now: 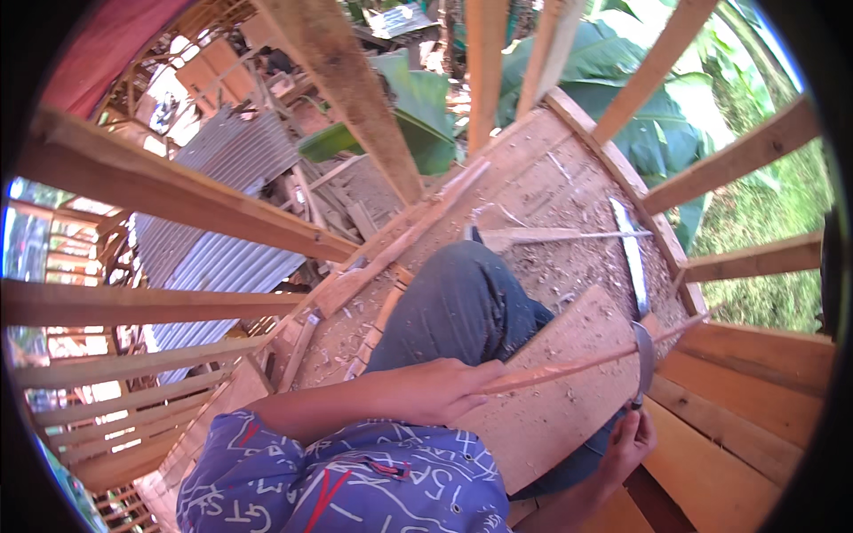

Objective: The person sits cross-legged on a wooden platform and uses a curved knife to shave and shape a long, thin piece of wood. They repeatedly scrape the tool along the wood's length, removing thin shavings to refine its profile.

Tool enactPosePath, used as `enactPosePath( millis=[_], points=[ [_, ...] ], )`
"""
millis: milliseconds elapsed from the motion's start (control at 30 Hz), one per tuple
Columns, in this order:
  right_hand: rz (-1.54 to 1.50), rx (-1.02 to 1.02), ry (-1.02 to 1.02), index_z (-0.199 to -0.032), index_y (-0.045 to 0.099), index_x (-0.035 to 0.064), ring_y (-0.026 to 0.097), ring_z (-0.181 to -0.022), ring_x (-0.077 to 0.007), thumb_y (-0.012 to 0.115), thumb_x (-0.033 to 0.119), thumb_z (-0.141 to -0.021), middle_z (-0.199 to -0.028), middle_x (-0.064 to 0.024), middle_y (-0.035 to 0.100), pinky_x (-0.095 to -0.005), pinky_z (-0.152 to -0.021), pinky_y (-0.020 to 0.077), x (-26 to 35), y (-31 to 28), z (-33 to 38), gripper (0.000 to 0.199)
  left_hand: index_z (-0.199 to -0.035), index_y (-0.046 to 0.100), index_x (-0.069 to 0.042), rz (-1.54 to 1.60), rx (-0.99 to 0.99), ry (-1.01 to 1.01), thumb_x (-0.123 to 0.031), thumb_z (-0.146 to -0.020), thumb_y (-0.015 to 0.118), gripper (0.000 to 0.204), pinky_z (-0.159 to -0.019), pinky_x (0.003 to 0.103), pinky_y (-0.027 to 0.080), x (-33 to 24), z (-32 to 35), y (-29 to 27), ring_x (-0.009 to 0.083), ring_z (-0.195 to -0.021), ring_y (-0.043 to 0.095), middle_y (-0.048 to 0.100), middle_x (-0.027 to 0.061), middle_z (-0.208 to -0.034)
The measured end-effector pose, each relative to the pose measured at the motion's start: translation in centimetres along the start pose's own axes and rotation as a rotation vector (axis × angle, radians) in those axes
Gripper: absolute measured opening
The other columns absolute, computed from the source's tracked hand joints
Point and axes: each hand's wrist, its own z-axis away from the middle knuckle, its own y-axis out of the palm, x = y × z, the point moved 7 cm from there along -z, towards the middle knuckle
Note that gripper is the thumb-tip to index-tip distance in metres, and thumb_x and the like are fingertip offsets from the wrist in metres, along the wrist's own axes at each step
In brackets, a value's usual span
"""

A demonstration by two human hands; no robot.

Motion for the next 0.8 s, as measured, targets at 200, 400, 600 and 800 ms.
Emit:
enactPosePath(
  millis=[200, 400, 600, 800],
  points=[
    [0.429, -0.323, -0.501, -0.101, 0.065, -0.0044, 0.042, -0.056, -0.0025, 0.065, 0.008, -0.088, -0.066, 0.0064, 0.051, -0.0174, -0.051, 0.0326, 5.0, 0.5, -0.3, 0.018, -0.114, 0.043, -0.003, 0.101, 0.082, -0.118, -0.016, -0.091, 0.053, 0.028, -0.059, 0.044, 0.043, -3.6, -0.8, -1.0, 0.0411, -0.066, 0.059, 0.057, 0.0222, -0.068],
    [-0.073, -0.316, 0.027, -0.095, 0.064, -0.0025, 0.040, -0.054, 0.0003, 0.064, 0.014, -0.090, -0.061, 0.0048, 0.049, -0.0172, -0.049, 0.0298, 2.7, -3.8, -0.2, 0.018, -0.112, 0.045, -0.002, 0.049, 0.050, -0.120, -0.014, -0.089, 0.056, 0.028, -0.055, 0.040, 0.040, -3.9, 0.4, -0.9, 0.0334, -0.060, 0.058, 0.054, 0.0184, -0.065],
    [-0.116, -0.098, -0.048, -0.100, 0.062, -0.0018, 0.040, -0.048, -0.0019, 0.064, 0.017, -0.090, -0.061, 0.0030, 0.049, -0.0179, -0.043, 0.0281, 1.6, -2.0, 1.1, 0.022, -0.109, 0.046, -0.002, -0.068, -0.069, -0.065, -0.011, -0.086, 0.058, 0.027, -0.055, 0.040, 0.039, -4.9, 1.0, -0.7, 0.0342, -0.059, 0.057, 0.053, 0.0176, -0.064],
    [0.090, -0.002, -0.131, -0.093, 0.060, 0.0017, 0.037, -0.044, -0.0024, 0.057, 0.021, -0.095, -0.058, 0.0020, 0.047, -0.0178, -0.041, 0.0264, 5.0, -1.2, 1.2, 0.020, -0.111, 0.047, -0.002, -0.095, -0.054, -0.151, -0.009, -0.085, 0.059, 0.029, -0.056, 0.041, 0.039, -5.5, 0.6, -0.3, 0.0354, -0.062, 0.058, 0.054, 0.0178, -0.066]
  ],
)
